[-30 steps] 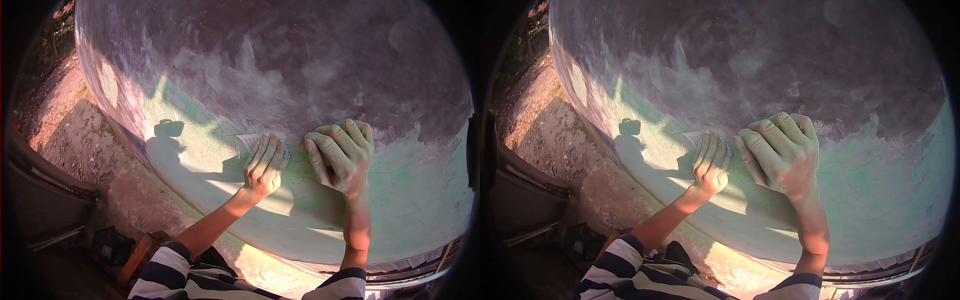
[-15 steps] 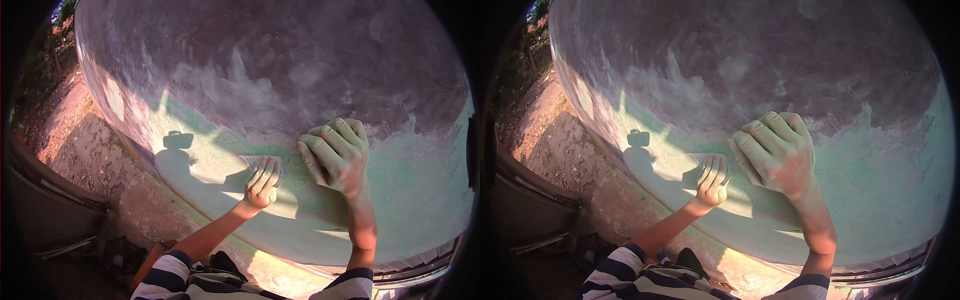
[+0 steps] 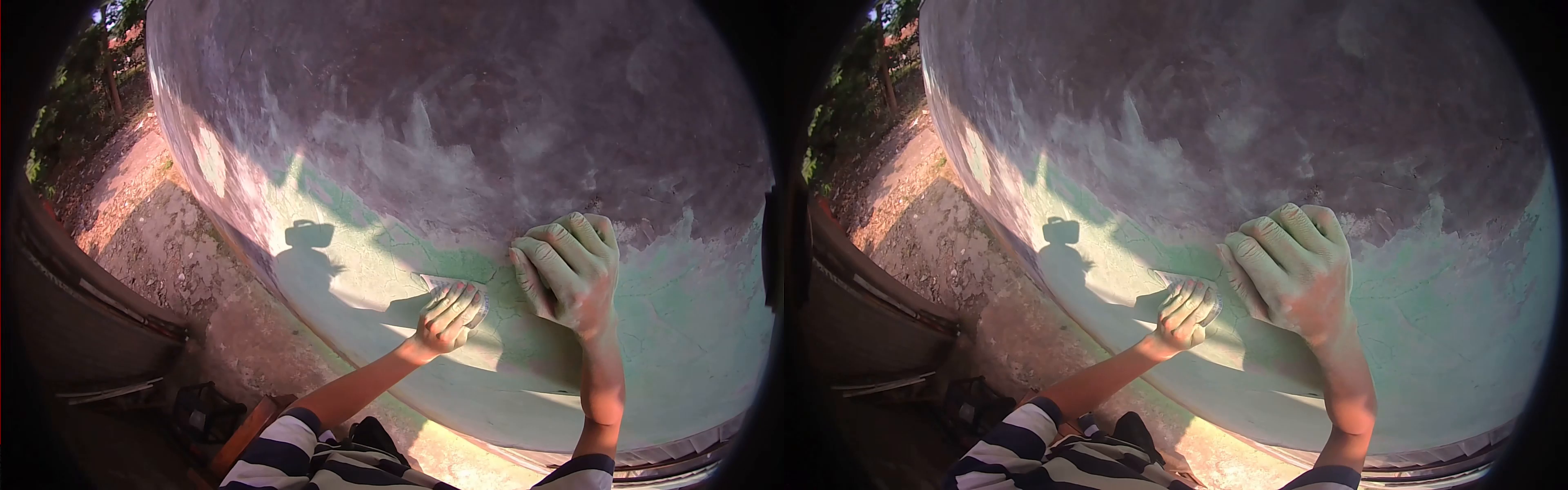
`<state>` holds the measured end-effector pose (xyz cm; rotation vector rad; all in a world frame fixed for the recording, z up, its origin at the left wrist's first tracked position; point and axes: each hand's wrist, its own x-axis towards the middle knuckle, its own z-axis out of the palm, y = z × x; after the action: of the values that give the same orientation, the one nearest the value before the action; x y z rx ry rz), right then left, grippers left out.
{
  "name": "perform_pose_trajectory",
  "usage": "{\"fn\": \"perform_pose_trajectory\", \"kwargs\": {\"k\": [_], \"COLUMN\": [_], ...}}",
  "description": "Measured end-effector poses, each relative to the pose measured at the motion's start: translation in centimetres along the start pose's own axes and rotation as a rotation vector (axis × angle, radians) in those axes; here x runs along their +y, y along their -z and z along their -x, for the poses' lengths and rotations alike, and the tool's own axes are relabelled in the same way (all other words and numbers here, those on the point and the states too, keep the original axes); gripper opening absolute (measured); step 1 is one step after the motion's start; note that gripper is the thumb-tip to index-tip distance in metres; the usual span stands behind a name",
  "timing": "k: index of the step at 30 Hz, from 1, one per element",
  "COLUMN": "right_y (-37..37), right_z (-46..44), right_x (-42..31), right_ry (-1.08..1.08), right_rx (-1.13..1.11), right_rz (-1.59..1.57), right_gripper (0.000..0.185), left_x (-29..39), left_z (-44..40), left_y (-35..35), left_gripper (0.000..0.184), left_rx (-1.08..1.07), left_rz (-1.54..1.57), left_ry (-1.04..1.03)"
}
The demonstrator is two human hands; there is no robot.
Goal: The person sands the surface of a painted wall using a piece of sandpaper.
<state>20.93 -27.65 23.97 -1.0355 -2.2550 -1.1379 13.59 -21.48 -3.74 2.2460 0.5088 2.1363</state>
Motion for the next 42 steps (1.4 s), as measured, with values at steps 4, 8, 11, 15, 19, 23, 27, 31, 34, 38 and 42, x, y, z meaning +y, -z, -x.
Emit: {"fn": "perform_pose_trajectory", "kwargs": {"k": [4,8,11,15,19,23,27,31,34,38,42], "right_y": [0.2,0.4,0.2,0.2,0.3,0.2,0.2,0.3,0.3,0.3,0.4], "right_z": [0.0,0.0,0.1,0.2,0.2,0.2,0.1,0.2,0.2,0.1,0.1], "right_x": [-0.1,-0.2,0.1,0.2,0.3,0.1,0.1,0.2,0.1,0.0,0.0], "right_ry": [-0.002,0.0,-0.004,0.002,0.008,0.007,0.004,0.004,0.004,0.018,0.009], "right_rx": [-0.012,-0.034,-0.016,-0.016,-0.017,-0.021,-0.031,-0.033,-0.035,-0.045,-0.058], "right_rz": [-0.008,0.013,-0.015,-0.022,-0.026,-0.031,-0.015,-0.011,-0.013,0.002,0.003], "right_gripper": [0.011,0.011,0.011,0.012,0.011,0.012,0.012,0.011,0.01,0.009,0.009], "left_x": [-1.7,-1.0,-1.0,0.1,-0.9,-1.0,-1.2,-0.6,-1.0,-1.3,-1.0], "left_z": [-6.6,-10.5,-8.3,-1.8,-2.7,-8.5,-7.7,-1.8,-1.7,-7.7,-10.1], "left_y": [0.8,1.2,0.5,-0.3,0.2,0.4,0.3,0.4,1.0,1.1,1.0], "left_gripper": [0.043,0.048,0.05,0.046,0.045,0.049,0.048,0.045,0.043,0.05,0.046], "left_rx": [0.033,0.079,0.109,0.032,-0.002,0.109,0.117,0.036,-0.034,0.05,0.061], "left_rz": [0.02,-0.022,-0.043,-0.022,-0.032,-0.066,-0.069,-0.044,0.019,0.023,-0.015], "left_ry": [-0.103,0.015,0.012,0.028,-0.065,0.009,0.017,0.031,0.008,-0.017,0.015]}}
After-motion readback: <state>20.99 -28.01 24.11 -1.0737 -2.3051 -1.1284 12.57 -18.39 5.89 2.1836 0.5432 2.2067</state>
